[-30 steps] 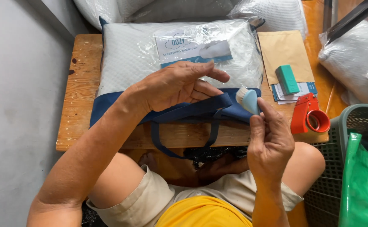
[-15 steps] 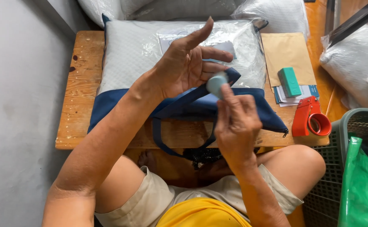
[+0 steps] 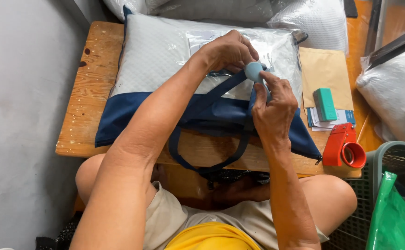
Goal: The person scrubs the seams and surface of a blue pillow with a small brush, then flips it over and wipes the fabric with a green sponge. The pillow remains on a wooden table throughout the process.
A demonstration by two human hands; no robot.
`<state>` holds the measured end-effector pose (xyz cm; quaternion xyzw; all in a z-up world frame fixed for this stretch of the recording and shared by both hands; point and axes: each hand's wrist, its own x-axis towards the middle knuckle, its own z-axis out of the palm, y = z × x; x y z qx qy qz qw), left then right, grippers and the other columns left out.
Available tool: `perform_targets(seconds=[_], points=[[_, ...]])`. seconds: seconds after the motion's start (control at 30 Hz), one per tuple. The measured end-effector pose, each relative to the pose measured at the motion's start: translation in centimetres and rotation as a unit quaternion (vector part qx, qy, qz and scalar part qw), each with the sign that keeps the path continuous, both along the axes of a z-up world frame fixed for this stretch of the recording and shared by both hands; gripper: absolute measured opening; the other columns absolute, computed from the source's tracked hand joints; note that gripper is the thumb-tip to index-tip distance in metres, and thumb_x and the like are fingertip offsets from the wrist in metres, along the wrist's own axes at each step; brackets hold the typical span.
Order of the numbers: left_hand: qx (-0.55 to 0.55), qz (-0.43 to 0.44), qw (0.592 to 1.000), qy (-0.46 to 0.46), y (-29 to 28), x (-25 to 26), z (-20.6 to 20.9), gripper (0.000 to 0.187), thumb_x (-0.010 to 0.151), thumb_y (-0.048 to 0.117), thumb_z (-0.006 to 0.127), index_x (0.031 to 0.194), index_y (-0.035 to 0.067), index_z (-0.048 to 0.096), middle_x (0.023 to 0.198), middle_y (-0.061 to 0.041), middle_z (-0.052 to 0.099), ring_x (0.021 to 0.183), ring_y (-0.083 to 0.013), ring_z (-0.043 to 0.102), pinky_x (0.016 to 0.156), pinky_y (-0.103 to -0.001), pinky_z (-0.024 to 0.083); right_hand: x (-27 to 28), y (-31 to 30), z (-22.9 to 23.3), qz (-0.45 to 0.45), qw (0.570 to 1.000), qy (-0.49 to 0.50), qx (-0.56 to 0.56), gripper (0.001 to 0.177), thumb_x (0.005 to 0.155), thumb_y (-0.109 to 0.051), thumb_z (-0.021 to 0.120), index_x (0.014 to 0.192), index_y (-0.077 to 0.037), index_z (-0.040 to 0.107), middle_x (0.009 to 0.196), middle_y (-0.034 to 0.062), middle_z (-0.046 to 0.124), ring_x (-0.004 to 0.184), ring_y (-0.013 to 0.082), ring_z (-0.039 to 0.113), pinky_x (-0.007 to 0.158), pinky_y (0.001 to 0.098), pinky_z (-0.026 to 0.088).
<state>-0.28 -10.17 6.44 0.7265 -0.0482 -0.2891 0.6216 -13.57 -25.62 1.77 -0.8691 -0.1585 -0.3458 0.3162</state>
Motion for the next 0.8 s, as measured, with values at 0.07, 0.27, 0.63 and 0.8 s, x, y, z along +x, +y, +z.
perform_targets(seconds=[0.07, 0.27, 0.63, 0.8], points=[[-0.005, 0.013, 1.0, 0.018, -0.1, 0.9, -0.9, 0.018, 0.077, -0.009, 0.066, 0.09, -0.003, 0.075, 0.064, -0.009, 0.057, 0.049, -0.0117, 0.047, 0.041, -0.021, 0.04, 1.5, 0.0, -1.4, -0.012, 1.0, 0.001, -0.006, 0.023, 0.1, 0.0, 0.069, 0.122, -0.003, 0.07, 0.103, 0.018, 0.068, 0.093, 0.0346, 0.068, 0.078, 0.0448, 0.054], [0.037, 0.016, 0.996, 0.08, -0.4, 2.6, -2.1, 0.015, 0.083, -0.004, 0.078, 0.097, 0.004, 0.077, 0.069, -0.004, 0.066, 0.052, -0.0071, 0.049, 0.049, -0.021, 0.048, 0.6, 4.3, -3.8, 0.025, 0.994, 0.106, -0.01, 0.023, 0.1, -0.003, 0.065, 0.123, -0.003, 0.07, 0.094, 0.0142, 0.067, 0.075, 0.0249, 0.063, 0.063, 0.0374, 0.053], [0.051, 0.041, 0.995, 0.075, -0.6, 2.0, -2.0, 0.016, 0.085, -0.003, 0.073, 0.098, 0.004, 0.079, 0.082, -0.006, 0.08, 0.057, -0.0072, 0.059, 0.057, -0.022, 0.054, 0.4, 3.2, -4.3, -0.024, 0.997, 0.066, -0.041, 0.022, 0.101, -0.001, 0.064, 0.123, -0.001, 0.066, 0.104, 0.0174, 0.067, 0.093, 0.0364, 0.065, 0.08, 0.0463, 0.051], [0.051, 0.044, 0.993, 0.092, -0.6, 2.4, -2.3, 0.013, 0.085, -0.006, 0.077, 0.094, 0.003, 0.079, 0.073, -0.007, 0.072, 0.059, -0.0115, 0.064, 0.053, -0.02, 0.053, -6.6, 9.1, -4.5, 0.24, 0.923, 0.297, -0.044, 0.025, 0.097, -0.008, 0.062, 0.121, -0.01, 0.068, 0.079, 0.0064, 0.053, 0.07, 0.0266, 0.057, 0.056, 0.0417, 0.045]])
